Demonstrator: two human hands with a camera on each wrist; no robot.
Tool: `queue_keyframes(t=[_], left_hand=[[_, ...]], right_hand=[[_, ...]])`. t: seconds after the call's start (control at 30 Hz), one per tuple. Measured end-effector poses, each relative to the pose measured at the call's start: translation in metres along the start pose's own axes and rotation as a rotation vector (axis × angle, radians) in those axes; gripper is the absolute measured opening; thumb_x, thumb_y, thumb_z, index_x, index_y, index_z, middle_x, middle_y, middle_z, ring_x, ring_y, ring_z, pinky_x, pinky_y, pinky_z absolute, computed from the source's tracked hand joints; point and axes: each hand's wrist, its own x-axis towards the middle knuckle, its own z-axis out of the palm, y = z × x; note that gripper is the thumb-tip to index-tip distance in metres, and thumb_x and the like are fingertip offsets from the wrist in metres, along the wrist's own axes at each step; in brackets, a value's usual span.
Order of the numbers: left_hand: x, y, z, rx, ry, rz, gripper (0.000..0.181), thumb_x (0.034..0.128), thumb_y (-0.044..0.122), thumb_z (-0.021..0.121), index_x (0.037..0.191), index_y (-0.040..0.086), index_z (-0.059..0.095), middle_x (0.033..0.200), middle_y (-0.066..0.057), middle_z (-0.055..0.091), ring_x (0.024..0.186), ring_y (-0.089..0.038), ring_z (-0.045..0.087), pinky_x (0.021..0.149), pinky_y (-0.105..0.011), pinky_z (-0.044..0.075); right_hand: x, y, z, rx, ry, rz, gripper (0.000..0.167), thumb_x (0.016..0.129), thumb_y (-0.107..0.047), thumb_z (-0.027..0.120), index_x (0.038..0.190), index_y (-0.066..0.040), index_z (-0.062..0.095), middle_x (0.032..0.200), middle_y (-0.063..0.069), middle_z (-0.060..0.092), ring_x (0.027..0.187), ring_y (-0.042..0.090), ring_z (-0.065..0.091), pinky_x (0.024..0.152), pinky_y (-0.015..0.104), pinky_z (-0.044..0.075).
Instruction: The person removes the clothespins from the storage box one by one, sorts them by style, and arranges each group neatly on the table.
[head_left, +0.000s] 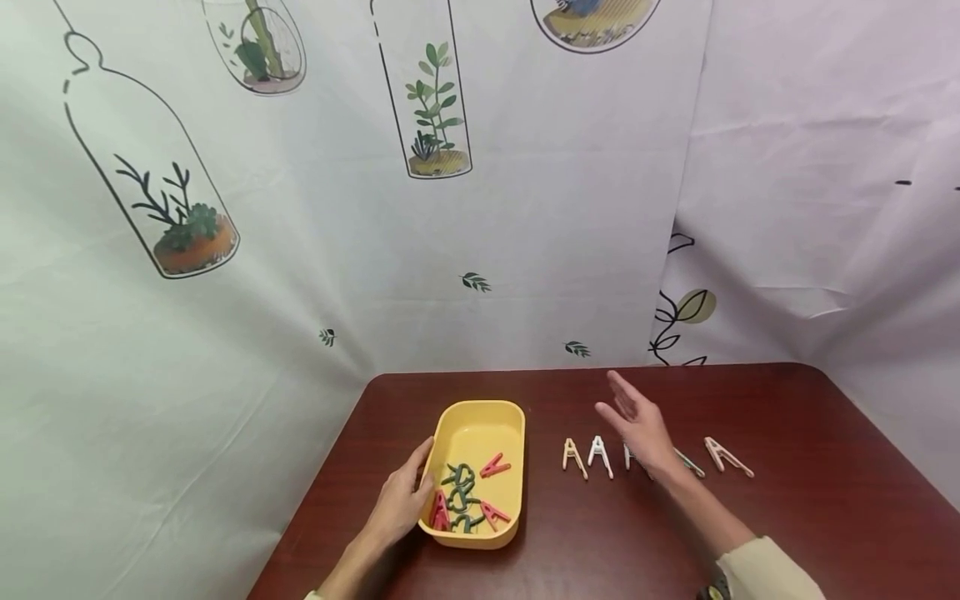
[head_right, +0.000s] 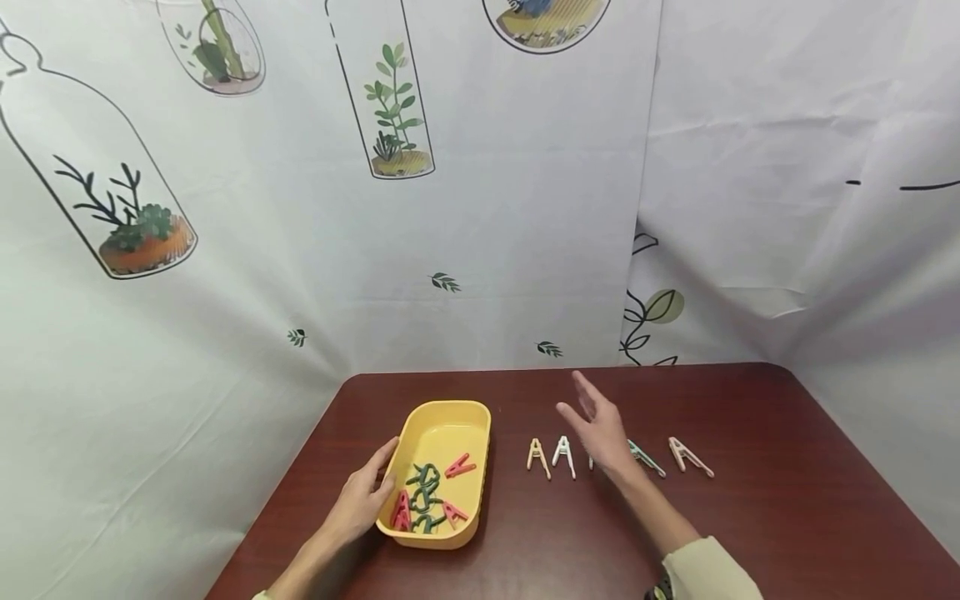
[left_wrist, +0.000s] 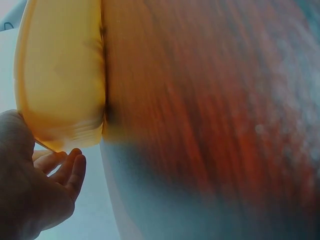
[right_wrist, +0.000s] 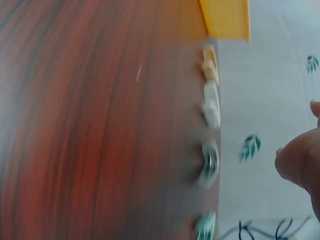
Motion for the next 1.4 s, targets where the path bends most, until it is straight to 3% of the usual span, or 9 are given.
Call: queue_keyframes(t=[0.17,0.33,0.47,0.8,1.0,1.23,1.4], left_hand=[[0.000,-0.001,0.002,0.004,-0.001,-0.015,0.058,0.1026,0.002,0.062,0.158,0.006,0.049,0.145,-0.018,0.063,0.116,-0.028,0.069,0.095,-0.050,0.055],[0.000,0.000,0.002,0.009,0.000,-0.024,0.057,0.1030,0.003,0.062,0.159,0.006,0.049,0.147,-0.018,0.063,0.117,-0.029,0.069,0.096,-0.052,0.054],[0.001,0.000,0.002,0.019,0.005,-0.031,0.057,0.1029,0.003,0.062,0.158,0.006,0.049,0.148,-0.017,0.062,0.119,-0.029,0.068,0.098,-0.053,0.053],[0.000,-0.002,0.003,0.021,0.012,-0.014,0.058,0.1017,0.001,0.062,0.158,0.004,0.049,0.146,-0.018,0.063,0.121,-0.030,0.066,0.098,-0.054,0.053],[0.000,-0.001,0.002,0.031,0.019,-0.006,0.058,0.1010,0.001,0.062,0.158,0.004,0.049,0.143,-0.019,0.065,0.118,-0.028,0.066,0.096,-0.053,0.053],[0.000,0.000,0.003,0.028,0.012,-0.013,0.057,0.1021,0.002,0.062,0.158,0.004,0.049,0.143,-0.019,0.065,0.116,-0.028,0.067,0.094,-0.050,0.054],[0.001,0.000,0.002,0.024,0.010,-0.008,0.057,0.1021,0.002,0.062,0.158,0.003,0.049,0.140,-0.019,0.066,0.114,-0.028,0.068,0.092,-0.049,0.056]], right_hand=[[0.006,-0.002,0.033,0.197,-0.051,-0.009,0.063,0.102,-0.003,0.069,0.157,0.011,0.041,0.161,0.028,0.043,0.151,0.043,0.037,0.116,0.034,0.038],[0.009,-0.004,0.063,0.252,-0.107,-0.015,0.050,0.101,0.000,0.069,0.147,0.011,0.053,0.146,0.030,0.059,0.138,0.044,0.054,0.101,0.025,0.051],[0.011,-0.006,0.085,0.283,-0.144,0.007,0.042,0.099,0.001,0.071,0.140,0.009,0.062,0.136,0.030,0.066,0.127,0.039,0.065,0.096,0.027,0.055],[0.018,-0.005,0.127,0.432,-0.229,0.059,0.042,0.098,0.003,0.071,0.137,0.016,0.061,0.135,0.036,0.063,0.128,0.051,0.059,0.096,0.030,0.055],[0.024,-0.007,0.146,0.495,-0.289,0.118,0.044,0.099,0.004,0.069,0.140,0.014,0.059,0.140,0.037,0.059,0.131,0.056,0.055,0.097,0.035,0.056],[0.027,-0.013,0.167,0.573,-0.411,0.220,0.048,0.105,0.002,0.060,0.148,0.018,0.047,0.149,0.038,0.051,0.140,0.050,0.049,0.104,0.038,0.052],[0.026,-0.016,0.180,0.552,-0.421,0.281,0.047,0.106,0.000,0.060,0.149,0.016,0.048,0.149,0.035,0.053,0.142,0.048,0.048,0.111,0.046,0.046]])
